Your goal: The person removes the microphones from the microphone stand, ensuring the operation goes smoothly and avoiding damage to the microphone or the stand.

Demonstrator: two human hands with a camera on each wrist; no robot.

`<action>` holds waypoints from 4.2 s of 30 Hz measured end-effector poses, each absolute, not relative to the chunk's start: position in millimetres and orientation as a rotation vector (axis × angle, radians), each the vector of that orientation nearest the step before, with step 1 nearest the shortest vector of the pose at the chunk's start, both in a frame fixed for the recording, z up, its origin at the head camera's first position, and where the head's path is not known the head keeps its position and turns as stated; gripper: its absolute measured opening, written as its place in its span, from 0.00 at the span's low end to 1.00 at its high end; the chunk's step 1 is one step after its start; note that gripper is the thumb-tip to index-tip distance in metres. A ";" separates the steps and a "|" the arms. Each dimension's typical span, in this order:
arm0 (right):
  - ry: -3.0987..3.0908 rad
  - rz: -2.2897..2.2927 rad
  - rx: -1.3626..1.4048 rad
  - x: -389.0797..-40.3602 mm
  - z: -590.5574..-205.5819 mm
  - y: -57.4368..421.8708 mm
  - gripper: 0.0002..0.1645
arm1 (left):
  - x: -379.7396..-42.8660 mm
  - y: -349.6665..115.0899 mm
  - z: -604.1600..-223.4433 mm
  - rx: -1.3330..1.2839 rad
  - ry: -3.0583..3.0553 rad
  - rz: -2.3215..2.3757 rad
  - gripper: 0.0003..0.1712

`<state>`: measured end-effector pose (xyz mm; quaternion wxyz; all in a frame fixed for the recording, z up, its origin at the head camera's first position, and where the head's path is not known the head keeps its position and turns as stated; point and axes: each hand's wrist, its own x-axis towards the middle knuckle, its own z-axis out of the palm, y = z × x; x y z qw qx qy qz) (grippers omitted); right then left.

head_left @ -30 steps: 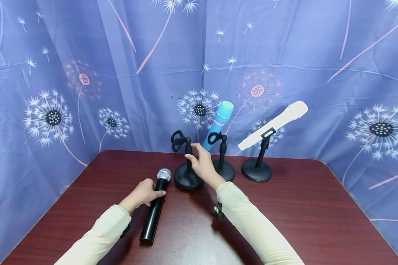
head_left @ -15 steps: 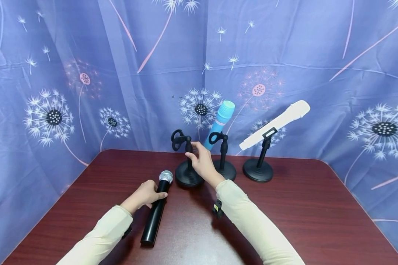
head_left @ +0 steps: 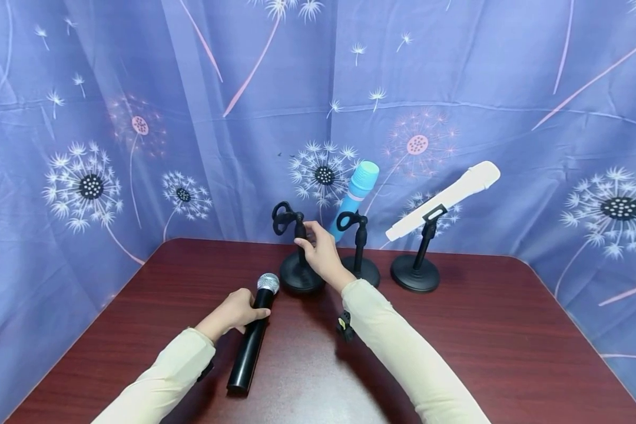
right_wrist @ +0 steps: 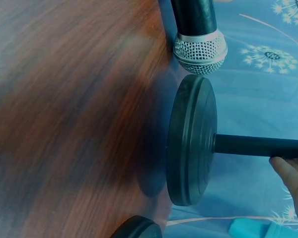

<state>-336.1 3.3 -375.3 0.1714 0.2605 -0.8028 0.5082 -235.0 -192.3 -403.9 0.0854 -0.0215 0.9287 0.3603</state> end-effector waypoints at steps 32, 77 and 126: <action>-2.265 1.447 0.703 -357.7 -383.2 -25.7 0.17 | -235.0 -192.4 -403.5 -0.091 2.750 1.058 0.16; -2.391 1.437 0.632 -367.4 -394.9 -35.8 0.16 | -236.5 -187.1 -406.2 -0.042 2.797 0.981 0.20; -2.507 1.112 1.162 -288.7 -359.8 92.7 0.24 | -240.6 -179.3 -352.6 0.226 2.984 0.958 0.26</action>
